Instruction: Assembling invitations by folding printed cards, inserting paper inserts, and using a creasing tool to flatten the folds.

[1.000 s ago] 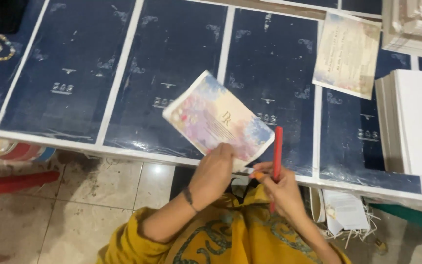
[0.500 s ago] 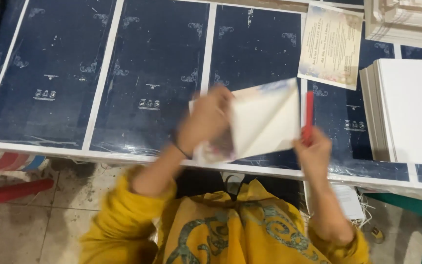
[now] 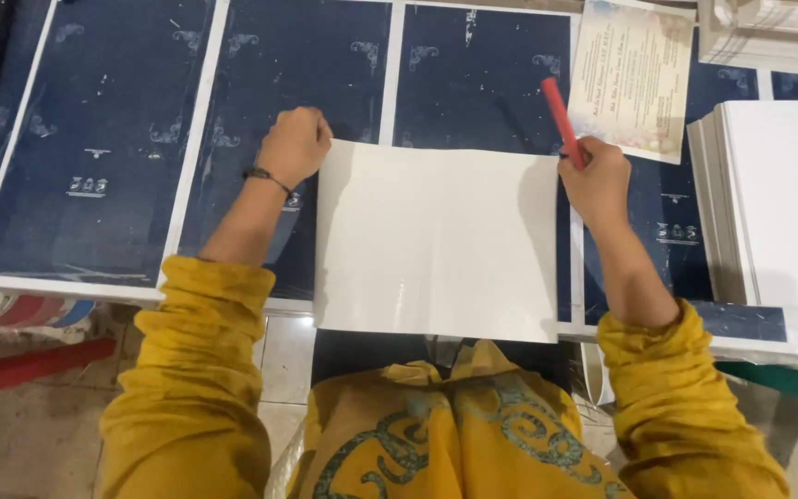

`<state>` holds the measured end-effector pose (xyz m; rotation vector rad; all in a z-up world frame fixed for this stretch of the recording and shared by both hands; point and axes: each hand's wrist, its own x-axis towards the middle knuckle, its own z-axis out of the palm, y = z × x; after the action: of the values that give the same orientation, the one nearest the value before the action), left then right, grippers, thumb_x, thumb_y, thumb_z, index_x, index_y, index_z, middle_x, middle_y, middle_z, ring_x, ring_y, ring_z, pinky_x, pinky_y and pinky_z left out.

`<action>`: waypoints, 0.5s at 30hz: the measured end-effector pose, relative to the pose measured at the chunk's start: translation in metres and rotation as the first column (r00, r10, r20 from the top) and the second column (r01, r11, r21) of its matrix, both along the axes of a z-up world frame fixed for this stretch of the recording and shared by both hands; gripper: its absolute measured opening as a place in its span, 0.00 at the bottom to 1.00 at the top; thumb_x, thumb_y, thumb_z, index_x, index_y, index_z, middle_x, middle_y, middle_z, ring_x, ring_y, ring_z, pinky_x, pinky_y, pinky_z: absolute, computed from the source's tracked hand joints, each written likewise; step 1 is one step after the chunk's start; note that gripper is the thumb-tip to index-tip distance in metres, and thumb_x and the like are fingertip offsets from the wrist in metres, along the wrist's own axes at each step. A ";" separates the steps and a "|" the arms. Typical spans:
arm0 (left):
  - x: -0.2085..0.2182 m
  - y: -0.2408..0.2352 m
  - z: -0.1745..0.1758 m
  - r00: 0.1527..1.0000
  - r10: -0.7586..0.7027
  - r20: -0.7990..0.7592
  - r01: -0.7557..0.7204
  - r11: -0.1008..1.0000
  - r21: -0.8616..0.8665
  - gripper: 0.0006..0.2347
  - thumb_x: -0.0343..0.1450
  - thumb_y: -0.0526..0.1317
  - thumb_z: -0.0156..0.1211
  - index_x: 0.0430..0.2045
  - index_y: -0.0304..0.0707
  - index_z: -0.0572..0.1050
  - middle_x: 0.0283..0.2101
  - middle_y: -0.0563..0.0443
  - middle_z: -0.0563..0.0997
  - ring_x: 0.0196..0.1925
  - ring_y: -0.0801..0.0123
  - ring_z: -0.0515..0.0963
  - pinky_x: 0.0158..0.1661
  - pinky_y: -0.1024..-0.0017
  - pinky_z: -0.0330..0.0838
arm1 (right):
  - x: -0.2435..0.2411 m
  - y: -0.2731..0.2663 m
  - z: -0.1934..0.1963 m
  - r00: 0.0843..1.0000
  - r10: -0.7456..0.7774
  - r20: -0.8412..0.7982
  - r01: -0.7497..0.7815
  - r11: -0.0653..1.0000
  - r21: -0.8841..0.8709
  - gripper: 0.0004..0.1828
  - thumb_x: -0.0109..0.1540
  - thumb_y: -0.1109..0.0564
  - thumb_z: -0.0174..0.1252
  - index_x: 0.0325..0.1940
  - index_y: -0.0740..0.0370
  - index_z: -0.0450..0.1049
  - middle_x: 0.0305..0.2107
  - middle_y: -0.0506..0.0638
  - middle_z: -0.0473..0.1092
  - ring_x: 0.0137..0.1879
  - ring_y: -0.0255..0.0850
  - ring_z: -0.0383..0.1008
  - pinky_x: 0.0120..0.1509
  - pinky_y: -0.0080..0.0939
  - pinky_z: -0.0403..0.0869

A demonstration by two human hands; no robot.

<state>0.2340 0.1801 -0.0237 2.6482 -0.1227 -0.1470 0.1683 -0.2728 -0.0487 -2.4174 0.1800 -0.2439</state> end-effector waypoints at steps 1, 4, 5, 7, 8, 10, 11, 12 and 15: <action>-0.004 0.000 0.000 1.000 -0.002 -0.001 0.002 1.000 -0.004 0.12 0.73 0.31 0.44 0.25 0.39 0.77 0.35 0.46 0.83 0.40 0.49 0.82 0.32 0.51 0.77 | -0.005 -0.008 0.002 1.000 -0.002 -0.001 0.002 1.000 -0.004 0.12 0.60 0.59 0.55 0.44 0.56 0.81 0.29 0.48 0.76 0.34 0.45 0.72 0.43 0.43 0.70; -0.025 0.001 -0.003 0.997 0.076 0.030 -0.077 0.997 0.021 0.16 0.74 0.38 0.38 0.32 0.31 0.78 0.43 0.28 0.80 0.46 0.22 0.77 0.45 0.35 0.69 | -0.031 -0.045 0.014 0.988 -0.009 0.157 0.028 0.993 -0.118 0.14 0.63 0.53 0.59 0.50 0.55 0.83 0.32 0.52 0.71 0.37 0.50 0.71 0.47 0.47 0.67; -0.031 0.003 -0.005 0.980 -0.025 0.199 0.005 0.995 0.101 0.11 0.75 0.38 0.46 0.44 0.29 0.75 0.47 0.27 0.77 0.48 0.27 0.76 0.48 0.40 0.70 | -0.044 -0.066 0.027 0.984 -0.069 0.162 0.092 0.986 -0.138 0.08 0.64 0.51 0.65 0.41 0.56 0.77 0.31 0.51 0.70 0.36 0.48 0.70 0.45 0.47 0.67; -0.048 0.003 0.004 0.921 -0.161 0.356 0.106 0.980 0.168 0.15 0.76 0.37 0.55 0.56 0.27 0.72 0.51 0.26 0.74 0.51 0.33 0.75 0.51 0.44 0.70 | -0.058 -0.128 0.035 0.972 -0.161 0.168 0.190 0.966 -0.176 0.16 0.65 0.49 0.71 0.33 0.57 0.71 0.30 0.50 0.70 0.34 0.46 0.68 0.43 0.48 0.67; -0.059 0.004 0.014 0.931 -0.145 0.334 0.120 0.988 0.094 0.17 0.76 0.36 0.55 0.59 0.26 0.72 0.54 0.26 0.74 0.57 0.35 0.72 0.58 0.48 0.65 | -0.063 -0.169 0.032 0.943 -0.212 0.258 0.289 0.905 -0.312 0.18 0.64 0.45 0.77 0.40 0.56 0.76 0.31 0.49 0.71 0.33 0.47 0.70 0.42 0.50 0.68; -0.084 0.003 0.027 0.943 -0.157 0.294 0.159 0.987 0.017 0.20 0.76 0.35 0.55 0.63 0.25 0.72 0.58 0.26 0.74 0.63 0.37 0.69 0.64 0.52 0.60 | -0.088 -0.240 0.028 0.904 -0.266 0.334 0.399 0.805 -0.439 0.22 0.62 0.42 0.83 0.47 0.55 0.80 0.32 0.49 0.73 0.33 0.48 0.71 0.41 0.52 0.70; -0.098 0.003 0.034 0.932 -0.171 0.319 0.193 0.980 -0.038 0.16 0.76 0.34 0.56 0.58 0.23 0.75 0.55 0.27 0.74 0.60 0.39 0.71 0.57 0.54 0.68 | -0.091 -0.268 0.028 0.869 -0.408 0.280 0.495 0.713 -0.497 0.35 0.58 0.33 0.85 0.49 0.61 0.79 0.37 0.55 0.73 0.36 0.53 0.73 0.39 0.55 0.72; -0.112 0.006 0.043 0.921 -0.183 0.344 0.227 0.969 -0.092 0.14 0.77 0.34 0.57 0.54 0.22 0.78 0.53 0.27 0.75 0.57 0.42 0.74 0.50 0.56 0.76 | -0.095 -0.292 0.029 0.807 -0.542 0.234 0.568 0.605 -0.558 0.48 0.54 0.24 0.87 0.52 0.67 0.78 0.42 0.61 0.72 0.40 0.58 0.75 0.37 0.58 0.74; -0.129 0.010 0.026 0.858 -0.128 0.497 0.226 0.964 -0.142 0.10 0.75 0.31 0.63 0.50 0.27 0.79 0.49 0.34 0.77 0.54 0.45 0.77 0.58 0.56 0.69 | -0.111 -0.323 0.038 0.727 -0.683 -0.072 0.570 0.659 -0.491 0.63 0.59 0.19 0.80 0.67 0.78 0.66 0.54 0.70 0.72 0.53 0.66 0.75 0.49 0.61 0.74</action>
<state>0.1046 0.1898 0.0021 2.4138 -0.5225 0.4549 0.0570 -0.5962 -0.0111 -2.7354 1.2354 -0.3112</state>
